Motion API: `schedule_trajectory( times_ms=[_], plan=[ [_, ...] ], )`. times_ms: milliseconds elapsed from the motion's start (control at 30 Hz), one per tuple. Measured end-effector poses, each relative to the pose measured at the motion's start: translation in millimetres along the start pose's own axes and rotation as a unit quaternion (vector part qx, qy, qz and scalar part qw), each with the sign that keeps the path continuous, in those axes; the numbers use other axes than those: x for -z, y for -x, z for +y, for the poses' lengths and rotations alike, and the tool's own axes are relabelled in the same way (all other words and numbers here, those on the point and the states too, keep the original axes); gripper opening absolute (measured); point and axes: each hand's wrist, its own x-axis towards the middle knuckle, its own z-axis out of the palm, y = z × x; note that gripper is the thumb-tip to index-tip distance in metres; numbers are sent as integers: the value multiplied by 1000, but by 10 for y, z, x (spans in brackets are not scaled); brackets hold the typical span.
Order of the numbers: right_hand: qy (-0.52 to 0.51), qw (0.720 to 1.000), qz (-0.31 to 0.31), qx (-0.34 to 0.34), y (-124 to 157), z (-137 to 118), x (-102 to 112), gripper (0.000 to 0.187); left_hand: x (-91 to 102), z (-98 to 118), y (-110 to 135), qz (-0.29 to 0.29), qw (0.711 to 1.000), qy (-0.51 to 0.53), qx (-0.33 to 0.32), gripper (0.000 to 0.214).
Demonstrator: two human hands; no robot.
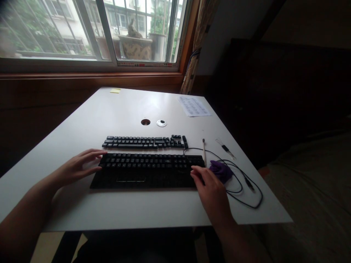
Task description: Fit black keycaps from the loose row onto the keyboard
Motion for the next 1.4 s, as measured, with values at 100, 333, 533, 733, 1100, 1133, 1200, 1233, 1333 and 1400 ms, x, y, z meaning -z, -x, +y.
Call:
schedule_trajectory(
  times_ms=[100,333,533,733,1100,1133,1200,1233,1333,1400],
  plan=[
    [-27,996,25,-81,-35,208,31,30,-1,-6,5,-1,1000,-1,0,52],
    [-11,988,119,-100,-175,525,22,30,-3,-39,15,-9,1000,-11,4,53],
    [13,998,53,38,-178,490,-159,14,0,-9,17,-1,1000,10,15,52],
    [-21,988,-48,143,-14,339,-255,35,-19,-55,38,-2,999,25,24,51],
    [66,973,-98,198,173,338,-251,66,-19,0,15,2,998,52,29,50],
    [67,974,-93,193,187,346,-253,67,-23,-7,15,1,998,54,29,50],
    [67,977,-89,182,213,357,-258,68,-32,-25,16,0,998,53,28,50],
    [66,978,-89,179,223,358,-262,69,-36,-35,17,3,998,51,28,50],
    [60,979,-87,172,232,346,-269,70,-42,-61,17,8,999,44,22,51],
    [57,980,-86,168,224,330,-271,71,-42,-73,14,7,999,40,17,51]
  ],
)
